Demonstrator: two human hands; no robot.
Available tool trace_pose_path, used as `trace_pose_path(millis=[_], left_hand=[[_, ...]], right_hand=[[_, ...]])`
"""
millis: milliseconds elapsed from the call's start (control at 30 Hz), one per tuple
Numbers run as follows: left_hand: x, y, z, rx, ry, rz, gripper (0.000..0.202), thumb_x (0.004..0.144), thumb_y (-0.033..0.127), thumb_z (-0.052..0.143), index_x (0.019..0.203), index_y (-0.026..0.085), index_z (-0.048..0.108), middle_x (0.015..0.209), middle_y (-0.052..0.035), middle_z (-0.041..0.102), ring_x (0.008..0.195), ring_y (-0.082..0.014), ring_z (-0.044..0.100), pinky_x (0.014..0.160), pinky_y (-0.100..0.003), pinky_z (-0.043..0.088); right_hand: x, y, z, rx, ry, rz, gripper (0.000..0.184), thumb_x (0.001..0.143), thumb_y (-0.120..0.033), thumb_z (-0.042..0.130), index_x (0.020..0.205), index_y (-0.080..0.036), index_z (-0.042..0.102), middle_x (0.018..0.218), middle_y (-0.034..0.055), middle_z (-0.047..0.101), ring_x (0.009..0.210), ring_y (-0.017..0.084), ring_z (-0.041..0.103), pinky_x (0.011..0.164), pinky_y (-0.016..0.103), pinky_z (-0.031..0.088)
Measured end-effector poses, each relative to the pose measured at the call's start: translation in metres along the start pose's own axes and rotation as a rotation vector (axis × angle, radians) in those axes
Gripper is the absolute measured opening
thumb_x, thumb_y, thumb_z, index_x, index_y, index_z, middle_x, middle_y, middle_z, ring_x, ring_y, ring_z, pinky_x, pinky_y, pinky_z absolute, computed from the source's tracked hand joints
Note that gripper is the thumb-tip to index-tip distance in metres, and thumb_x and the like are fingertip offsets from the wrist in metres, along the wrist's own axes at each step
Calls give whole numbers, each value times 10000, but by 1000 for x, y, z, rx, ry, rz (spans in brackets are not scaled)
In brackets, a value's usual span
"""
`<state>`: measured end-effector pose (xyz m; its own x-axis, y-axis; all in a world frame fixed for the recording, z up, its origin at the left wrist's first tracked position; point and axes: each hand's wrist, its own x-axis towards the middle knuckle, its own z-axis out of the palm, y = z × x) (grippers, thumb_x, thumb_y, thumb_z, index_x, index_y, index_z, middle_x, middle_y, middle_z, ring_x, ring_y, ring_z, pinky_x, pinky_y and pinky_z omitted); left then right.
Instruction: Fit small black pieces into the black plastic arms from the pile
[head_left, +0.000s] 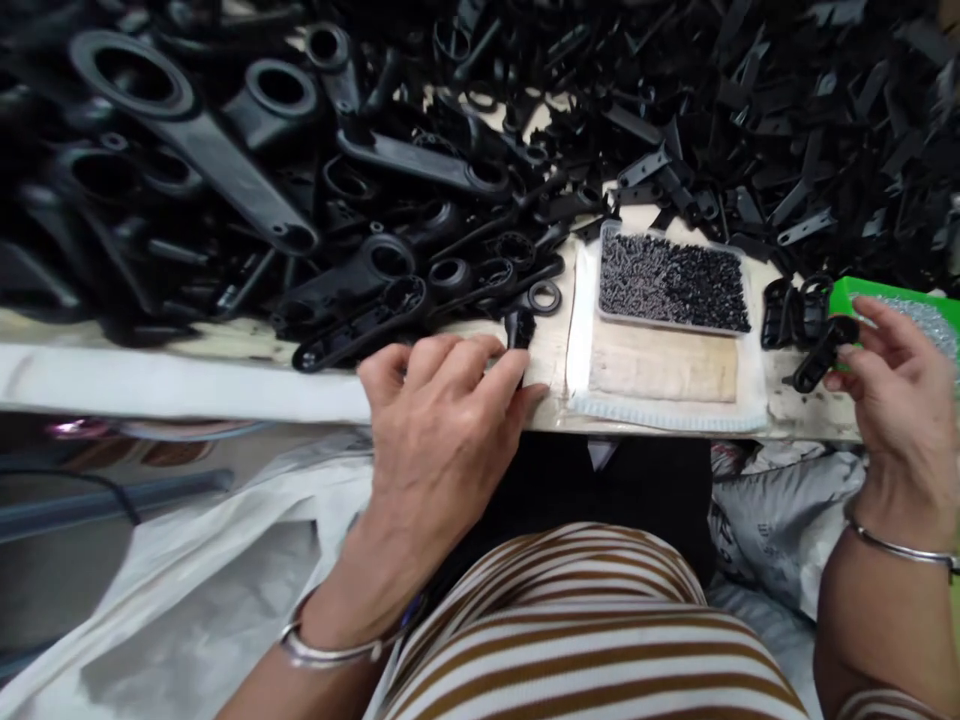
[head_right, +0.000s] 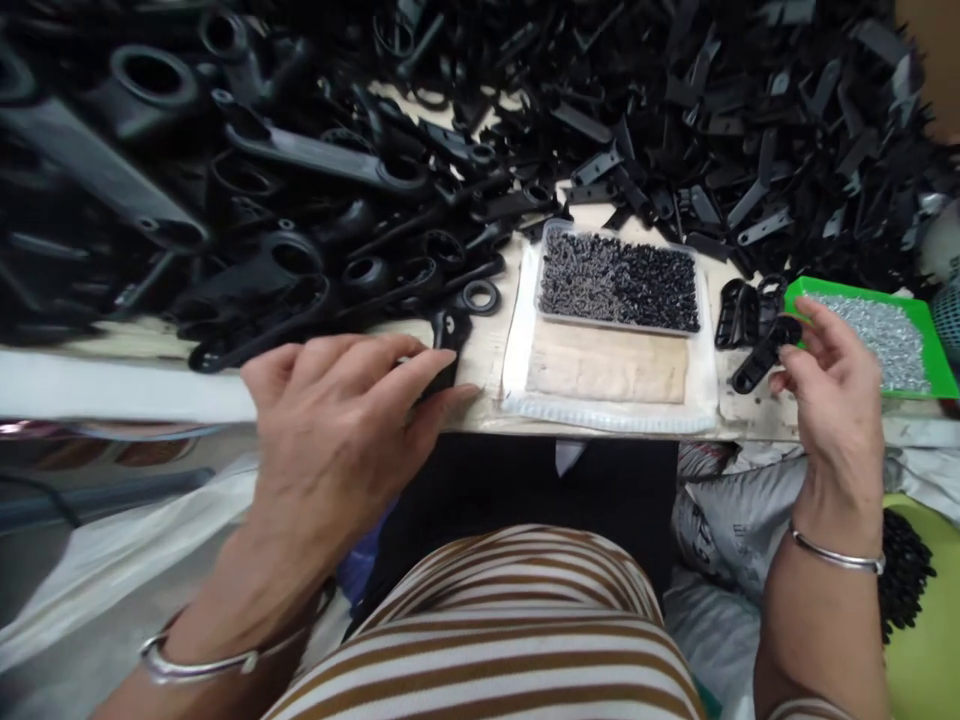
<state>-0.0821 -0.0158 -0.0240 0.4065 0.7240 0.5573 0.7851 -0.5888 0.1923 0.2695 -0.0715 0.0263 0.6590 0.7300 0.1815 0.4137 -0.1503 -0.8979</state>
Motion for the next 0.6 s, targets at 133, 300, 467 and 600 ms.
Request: trace_pose_path(millis=[133, 300, 467, 600], left_hand=[[6, 4, 5, 40, 13, 30, 91, 899, 155, 578, 911, 238, 614, 807, -22, 694, 725, -223, 581, 762, -413, 345], [15, 3, 3, 10, 171, 97, 132, 863, 85, 617, 910, 207, 606, 785, -22, 718, 673, -201, 598, 726, -393, 351], [13, 16, -1, -166, 153, 112, 214, 834, 22, 613, 993, 165, 630, 903, -85, 727, 785, -215, 634, 766, -383, 425], [14, 36, 8, -508, 14, 28, 220, 875, 42, 550, 1025, 182, 627, 950, -58, 720, 843, -169, 660, 765, -297, 523]], right_hand=[[19, 10, -14, -129, 9, 1, 423, 686, -172, 631, 1092, -255, 717, 1082, 78, 687, 644, 150, 573, 448, 278, 396], [46, 13, -12, -345, -70, -52, 468, 733, -205, 567, 1185, -210, 686, 768, 27, 671, 470, 122, 508, 459, 295, 423], [71, 10, 3, -604, -128, -377, 462, 771, -138, 472, 1173, -216, 686, 1207, 103, 670, 838, 210, 679, 760, 386, 569], [81, 15, 14, -827, -236, -608, 460, 814, -103, 410, 1178, -174, 681, 1250, 125, 649, 1175, 276, 602, 1038, 460, 457]])
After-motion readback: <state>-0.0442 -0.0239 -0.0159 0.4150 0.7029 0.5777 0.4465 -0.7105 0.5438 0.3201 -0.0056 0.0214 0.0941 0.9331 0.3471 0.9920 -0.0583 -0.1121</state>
